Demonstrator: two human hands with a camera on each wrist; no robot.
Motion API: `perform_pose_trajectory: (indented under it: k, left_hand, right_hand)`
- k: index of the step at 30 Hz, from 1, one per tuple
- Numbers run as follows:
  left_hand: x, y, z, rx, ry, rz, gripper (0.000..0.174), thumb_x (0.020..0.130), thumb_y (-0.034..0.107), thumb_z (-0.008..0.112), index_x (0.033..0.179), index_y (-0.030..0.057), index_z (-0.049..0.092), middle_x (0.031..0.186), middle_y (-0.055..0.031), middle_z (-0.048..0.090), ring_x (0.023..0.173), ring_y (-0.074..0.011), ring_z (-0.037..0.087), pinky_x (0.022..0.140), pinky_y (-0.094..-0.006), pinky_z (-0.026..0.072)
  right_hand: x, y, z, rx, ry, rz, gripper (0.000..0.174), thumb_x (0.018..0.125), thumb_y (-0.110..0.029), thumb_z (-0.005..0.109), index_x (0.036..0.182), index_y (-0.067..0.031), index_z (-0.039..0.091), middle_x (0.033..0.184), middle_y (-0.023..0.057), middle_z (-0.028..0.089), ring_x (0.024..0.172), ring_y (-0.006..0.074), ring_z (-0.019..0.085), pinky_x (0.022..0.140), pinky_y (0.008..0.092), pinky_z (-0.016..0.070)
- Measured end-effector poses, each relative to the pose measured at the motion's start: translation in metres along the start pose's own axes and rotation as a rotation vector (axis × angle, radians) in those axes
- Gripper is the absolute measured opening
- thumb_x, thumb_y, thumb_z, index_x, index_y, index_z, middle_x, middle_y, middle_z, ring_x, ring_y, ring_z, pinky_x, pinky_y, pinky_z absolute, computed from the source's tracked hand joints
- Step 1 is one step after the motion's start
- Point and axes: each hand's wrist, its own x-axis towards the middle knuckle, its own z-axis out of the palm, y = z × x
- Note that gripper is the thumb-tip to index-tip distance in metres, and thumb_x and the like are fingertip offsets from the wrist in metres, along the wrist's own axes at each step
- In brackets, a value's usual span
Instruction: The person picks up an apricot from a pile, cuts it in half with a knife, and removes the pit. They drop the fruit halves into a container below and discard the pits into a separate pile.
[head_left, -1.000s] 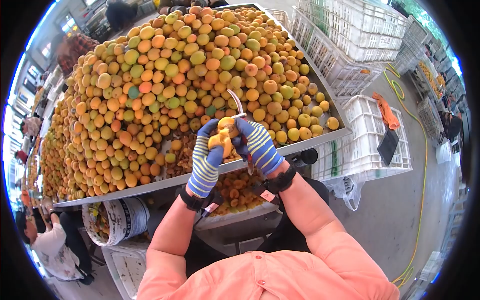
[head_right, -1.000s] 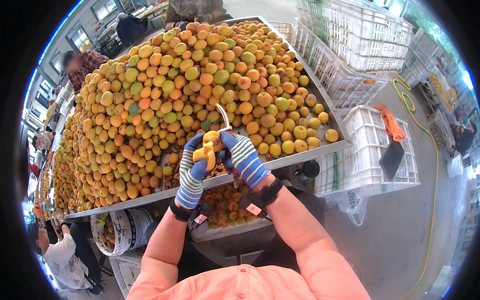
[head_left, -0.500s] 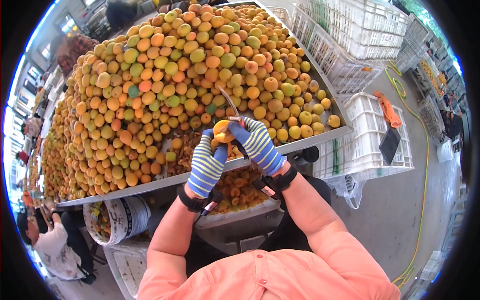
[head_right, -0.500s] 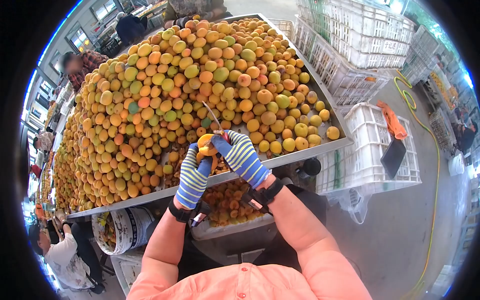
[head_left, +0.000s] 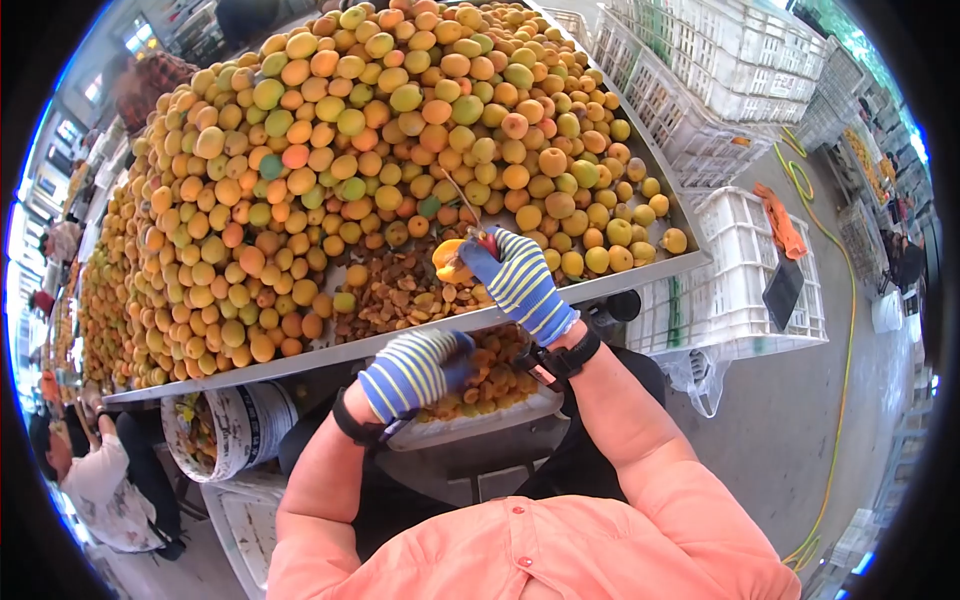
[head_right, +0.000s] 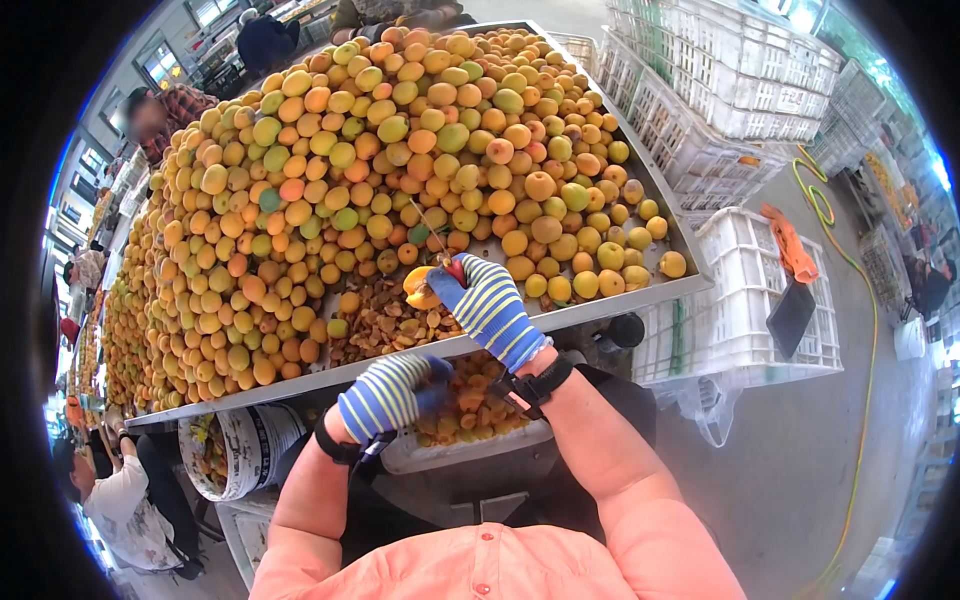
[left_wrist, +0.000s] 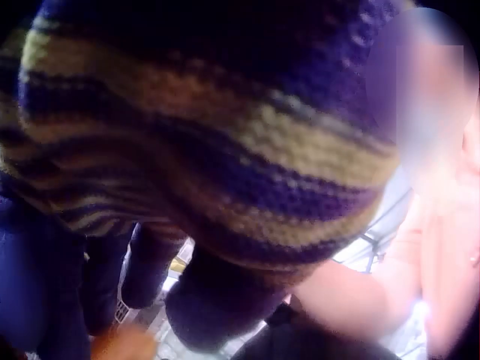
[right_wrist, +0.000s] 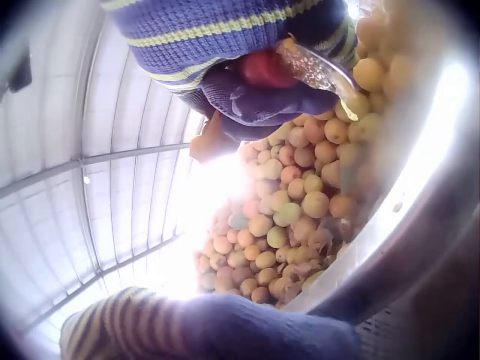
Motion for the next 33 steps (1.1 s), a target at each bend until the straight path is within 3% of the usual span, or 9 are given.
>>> perform_pose_trajectory:
  k: [2,4,9,11,13,16,21,25,33]
  left_hand:
    - [0.005,-0.012,-0.002,-0.708,0.297,-0.198,0.029,0.090,0.020,0.057,0.113,0.0029,0.060,0.083,-0.0077,0.068,0.071,-0.0147,0.064,0.061,-0.0239,0.0499]
    - [0.010,-0.019,-0.017,-0.850,0.474,-0.197,0.031,0.095,0.028,0.053,0.116,0.0045,0.057,0.084,-0.0025,0.066,0.066,-0.0078,0.060,0.054,-0.0185,0.0459]
    - [0.022,-0.022,-0.005,-1.260,0.316,-0.156,0.034,0.093,0.026,0.057,0.120,0.0053,0.053,0.101,-0.0038,0.061,0.093,-0.0106,0.061,0.078,-0.0234,0.0527]
    - [0.025,-0.022,0.001,-1.367,0.289,-0.097,0.036,0.092,0.026,0.059,0.121,0.0060,0.051,0.098,-0.0044,0.061,0.084,-0.0102,0.059,0.067,-0.0201,0.0479]
    - [0.027,-0.016,0.006,-1.520,0.293,-0.178,0.034,0.090,0.023,0.061,0.118,0.0073,0.051,0.098,-0.0066,0.060,0.084,-0.0134,0.060,0.065,-0.0199,0.0466]
    - [0.028,-0.029,0.010,-1.591,0.059,-0.071,0.031,0.090,0.022,0.060,0.117,0.0081,0.053,0.103,-0.0074,0.059,0.086,-0.0140,0.059,0.069,-0.0227,0.0504]
    - [0.041,-0.005,0.021,-1.528,0.256,-0.287,0.058,0.088,0.064,0.048,0.099,0.0091,0.060,0.082,-0.0058,0.062,0.072,-0.0142,0.061,0.057,-0.0204,0.0479]
    - [0.051,0.006,0.028,-1.564,0.264,-0.468,0.061,0.088,0.064,0.048,0.100,0.0051,0.060,0.084,-0.0057,0.064,0.075,-0.0144,0.064,0.058,-0.0201,0.0508]
    - [0.060,0.000,0.037,-1.524,0.258,-0.347,0.054,0.091,0.059,0.048,0.100,0.0070,0.062,0.089,-0.0039,0.064,0.075,-0.0118,0.062,0.065,-0.0236,0.0527]
  right_hand:
    - [-0.001,0.004,0.005,0.024,-0.036,-0.074,0.024,0.086,-0.021,0.068,0.079,0.0008,0.061,0.060,0.0005,0.053,0.057,0.0059,0.041,0.052,0.0259,0.0400]
    - [-0.004,0.004,0.009,-0.008,-0.089,-0.118,0.022,0.087,-0.019,0.068,0.080,0.0009,0.061,0.060,-0.0009,0.052,0.058,0.0050,0.040,0.052,0.0250,0.0394]
    - [-0.009,-0.010,0.013,-0.046,-0.106,-0.094,0.019,0.084,-0.015,0.069,0.077,-0.0008,0.059,0.061,-0.0005,0.051,0.061,0.0035,0.044,0.054,0.0238,0.0405]
    - [0.000,-0.010,0.020,0.196,0.048,-0.149,0.022,0.085,-0.020,0.069,0.073,-0.0042,0.057,0.057,-0.0011,0.049,0.054,0.0046,0.045,0.047,0.0237,0.0394]
    - [0.000,-0.017,0.004,0.511,0.042,0.109,0.020,0.085,-0.019,0.067,0.075,-0.0051,0.058,0.057,-0.0020,0.050,0.048,0.0056,0.043,0.043,0.0229,0.0362]
    - [-0.002,-0.035,-0.007,0.814,0.144,0.172,0.028,0.089,-0.026,0.061,0.069,-0.0085,0.053,0.050,-0.0027,0.044,0.038,0.0063,0.039,0.037,0.0216,0.0292]
    - [-0.001,-0.031,-0.010,1.045,0.099,0.047,0.037,0.090,-0.028,0.060,0.061,-0.0115,0.046,0.048,-0.0039,0.038,0.038,0.0071,0.035,0.037,0.0241,0.0260]
    - [-0.003,-0.036,-0.011,1.014,0.048,0.014,0.036,0.091,-0.024,0.060,0.061,-0.0103,0.047,0.047,-0.0039,0.040,0.038,0.0066,0.036,0.038,0.0233,0.0259]
    - [-0.011,-0.037,-0.016,0.838,0.079,-0.013,0.028,0.092,-0.023,0.060,0.070,-0.0062,0.057,0.051,-0.0024,0.047,0.041,0.0048,0.040,0.039,0.0217,0.0278]
